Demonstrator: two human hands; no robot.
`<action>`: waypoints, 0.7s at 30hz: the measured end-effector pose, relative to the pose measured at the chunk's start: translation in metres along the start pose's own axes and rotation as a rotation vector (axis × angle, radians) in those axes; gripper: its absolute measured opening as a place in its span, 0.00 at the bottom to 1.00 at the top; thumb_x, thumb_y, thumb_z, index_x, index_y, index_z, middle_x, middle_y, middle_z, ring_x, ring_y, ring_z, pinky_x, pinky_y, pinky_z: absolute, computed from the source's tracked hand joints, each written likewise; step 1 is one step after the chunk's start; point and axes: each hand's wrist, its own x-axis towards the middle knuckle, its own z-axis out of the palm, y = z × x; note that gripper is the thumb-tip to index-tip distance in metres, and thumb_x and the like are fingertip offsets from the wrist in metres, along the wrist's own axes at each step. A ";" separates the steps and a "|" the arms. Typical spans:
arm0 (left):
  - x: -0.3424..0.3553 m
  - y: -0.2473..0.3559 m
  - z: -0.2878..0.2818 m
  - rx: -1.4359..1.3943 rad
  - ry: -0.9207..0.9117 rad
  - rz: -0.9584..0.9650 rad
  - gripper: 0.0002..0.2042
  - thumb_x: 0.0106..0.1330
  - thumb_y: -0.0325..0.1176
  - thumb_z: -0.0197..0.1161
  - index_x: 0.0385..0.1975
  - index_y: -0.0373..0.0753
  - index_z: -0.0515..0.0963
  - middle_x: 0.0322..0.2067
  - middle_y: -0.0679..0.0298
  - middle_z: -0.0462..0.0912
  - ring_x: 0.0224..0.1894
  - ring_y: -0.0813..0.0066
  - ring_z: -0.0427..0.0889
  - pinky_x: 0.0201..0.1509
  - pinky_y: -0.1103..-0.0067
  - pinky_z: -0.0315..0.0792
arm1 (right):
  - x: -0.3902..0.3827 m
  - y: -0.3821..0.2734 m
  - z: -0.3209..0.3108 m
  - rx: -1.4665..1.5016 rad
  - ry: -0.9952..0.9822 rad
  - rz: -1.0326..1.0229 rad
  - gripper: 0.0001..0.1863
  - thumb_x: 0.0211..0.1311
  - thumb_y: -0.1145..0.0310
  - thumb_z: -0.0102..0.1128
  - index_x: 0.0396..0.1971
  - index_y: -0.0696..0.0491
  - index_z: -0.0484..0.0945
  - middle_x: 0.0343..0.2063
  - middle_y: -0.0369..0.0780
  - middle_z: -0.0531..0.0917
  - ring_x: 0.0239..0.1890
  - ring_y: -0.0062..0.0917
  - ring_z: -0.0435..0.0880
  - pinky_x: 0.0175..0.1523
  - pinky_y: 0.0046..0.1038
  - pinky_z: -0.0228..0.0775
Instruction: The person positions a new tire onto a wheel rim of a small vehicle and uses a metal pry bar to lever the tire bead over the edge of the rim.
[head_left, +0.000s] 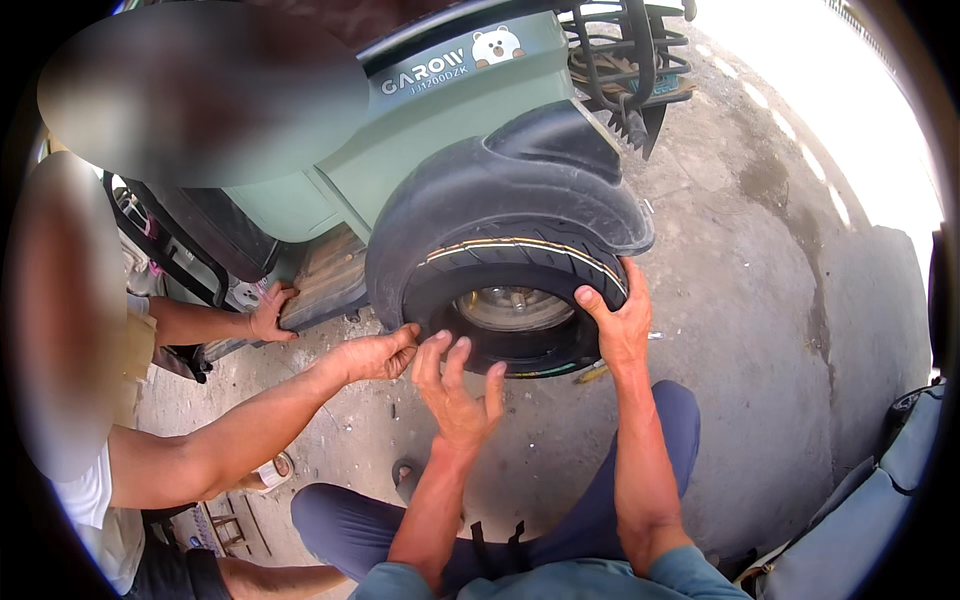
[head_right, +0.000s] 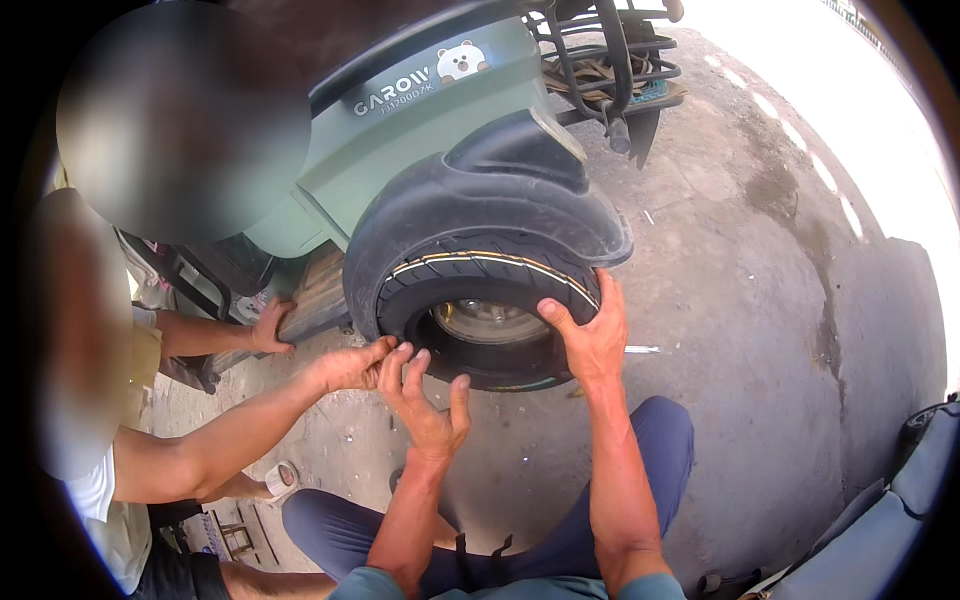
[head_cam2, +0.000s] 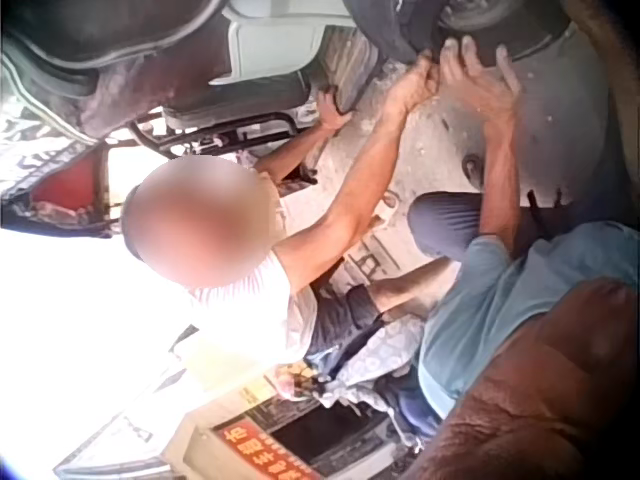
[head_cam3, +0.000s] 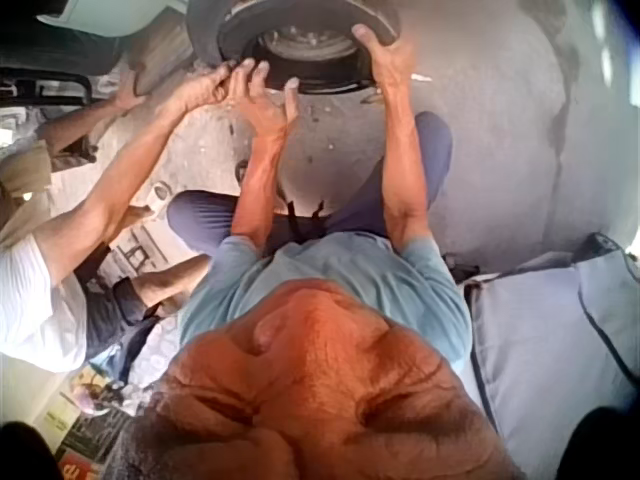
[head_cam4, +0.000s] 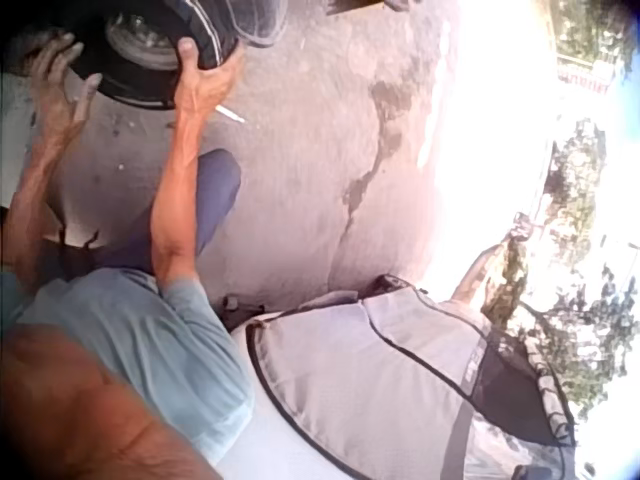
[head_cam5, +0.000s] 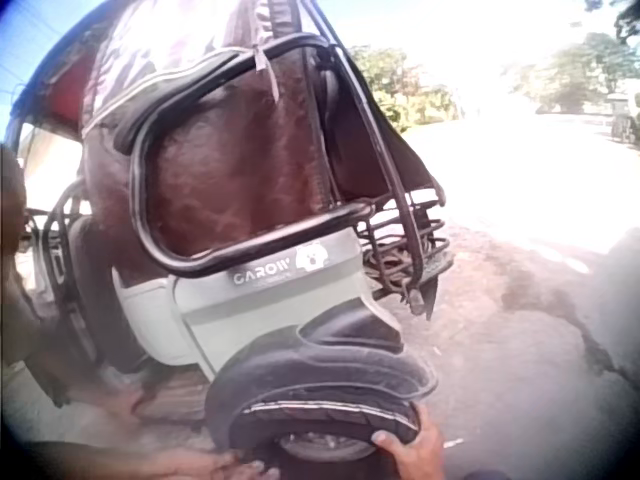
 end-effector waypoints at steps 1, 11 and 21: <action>0.026 -0.004 0.001 0.019 0.017 0.162 0.33 0.68 0.44 0.67 0.68 0.37 0.64 0.68 0.46 0.63 0.72 0.48 0.62 0.74 0.53 0.55 | 0.001 0.000 0.001 0.004 0.000 0.001 0.55 0.47 0.38 0.77 0.63 0.67 0.69 0.56 0.53 0.78 0.61 0.41 0.77 0.66 0.38 0.66; 0.169 -0.005 0.044 0.217 0.085 0.154 0.27 0.77 0.43 0.49 0.71 0.37 0.62 0.73 0.47 0.59 0.77 0.42 0.51 0.78 0.48 0.42 | -0.007 -0.016 -0.012 -0.147 -0.056 0.157 0.65 0.41 0.33 0.78 0.68 0.68 0.61 0.56 0.57 0.77 0.59 0.48 0.79 0.64 0.42 0.69; 0.182 -0.001 0.049 0.414 0.008 0.241 0.24 0.73 0.38 0.50 0.68 0.41 0.67 0.69 0.56 0.69 0.76 0.46 0.57 0.77 0.50 0.42 | 0.007 -0.014 -0.004 -0.097 -0.070 0.182 0.56 0.42 0.36 0.78 0.61 0.66 0.71 0.54 0.56 0.81 0.58 0.47 0.80 0.62 0.41 0.71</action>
